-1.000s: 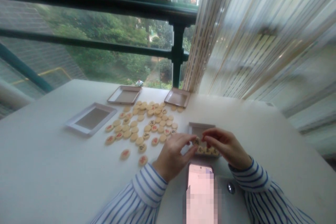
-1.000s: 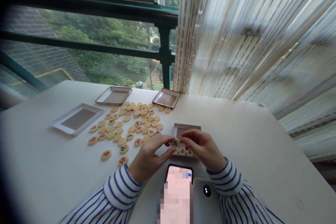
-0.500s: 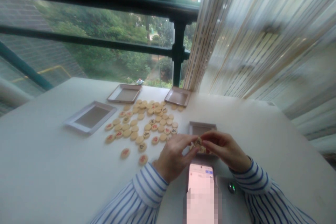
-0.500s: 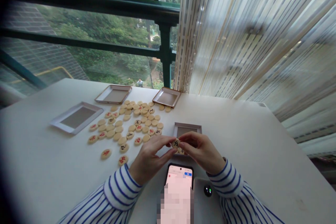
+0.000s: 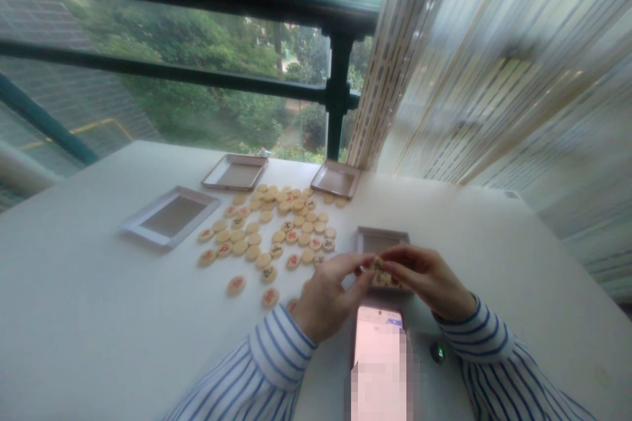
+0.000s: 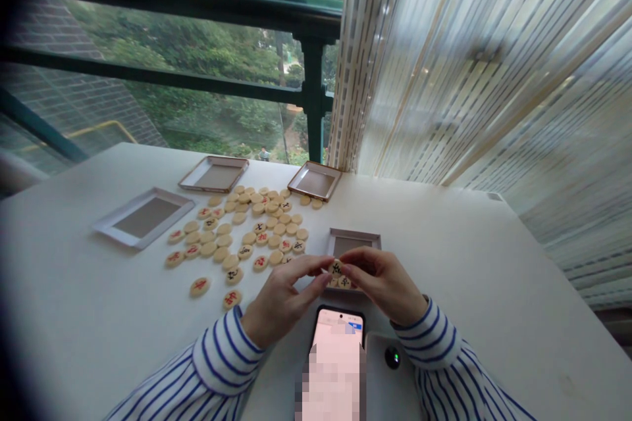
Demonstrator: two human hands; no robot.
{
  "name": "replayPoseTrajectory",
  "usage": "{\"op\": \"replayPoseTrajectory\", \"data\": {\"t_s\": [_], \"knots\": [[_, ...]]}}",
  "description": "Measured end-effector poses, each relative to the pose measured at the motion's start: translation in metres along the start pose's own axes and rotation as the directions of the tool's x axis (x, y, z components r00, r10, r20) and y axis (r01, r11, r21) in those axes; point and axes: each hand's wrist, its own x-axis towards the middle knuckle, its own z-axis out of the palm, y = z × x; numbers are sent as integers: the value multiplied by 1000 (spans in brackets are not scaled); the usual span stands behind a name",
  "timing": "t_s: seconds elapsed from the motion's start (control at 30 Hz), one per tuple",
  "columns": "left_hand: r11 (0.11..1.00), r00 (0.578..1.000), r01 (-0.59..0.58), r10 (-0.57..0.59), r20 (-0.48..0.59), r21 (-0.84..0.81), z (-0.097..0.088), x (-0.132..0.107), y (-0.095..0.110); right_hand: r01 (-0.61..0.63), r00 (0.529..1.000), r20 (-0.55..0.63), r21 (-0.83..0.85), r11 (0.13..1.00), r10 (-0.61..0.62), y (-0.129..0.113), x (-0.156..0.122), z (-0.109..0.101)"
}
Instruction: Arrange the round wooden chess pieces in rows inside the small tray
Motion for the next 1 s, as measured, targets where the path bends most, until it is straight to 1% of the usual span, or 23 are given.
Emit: {"op": "replayPoseTrajectory", "data": {"t_s": [0.1, 0.27, 0.4, 0.5, 0.67, 0.77, 0.9, 1.0], "knots": [[996, 997, 72, -72, -8, -51, -1, 1, -1, 4, 1000, -9, -14, 1000, -4, 0, 0, 0], [981, 984, 175, -177, -26, -86, -2, 3, -2, 23, 999, -23, -51, 998, -25, 1, 0, 2], [974, 981, 192, -192, 16, -117, -2, 2, 1, 40, 999, -16, -89, 995, -42, 2, -2, 3], [968, 977, 214, -213, 22, -129, -1, 1, 3, 31, 999, -9, -84, 996, -32, 2, -2, 4], [946, 965, 262, -257, 46, -194, 0, 1, 3, 9, 999, 47, -77, 997, -5, 1, -2, 3], [907, 950, 312, -304, 72, -284, -1, 2, 3, 3, 999, 45, -92, 996, 1, 0, -2, 4], [822, 920, 387, -375, 115, -418, -1, 5, 5, 24, 1000, 21, -112, 993, -22, -1, -1, 5], [764, 900, 427, -413, 141, -484, -2, 6, 5, 43, 999, 22, -131, 990, -41, -1, -1, 5]]}}
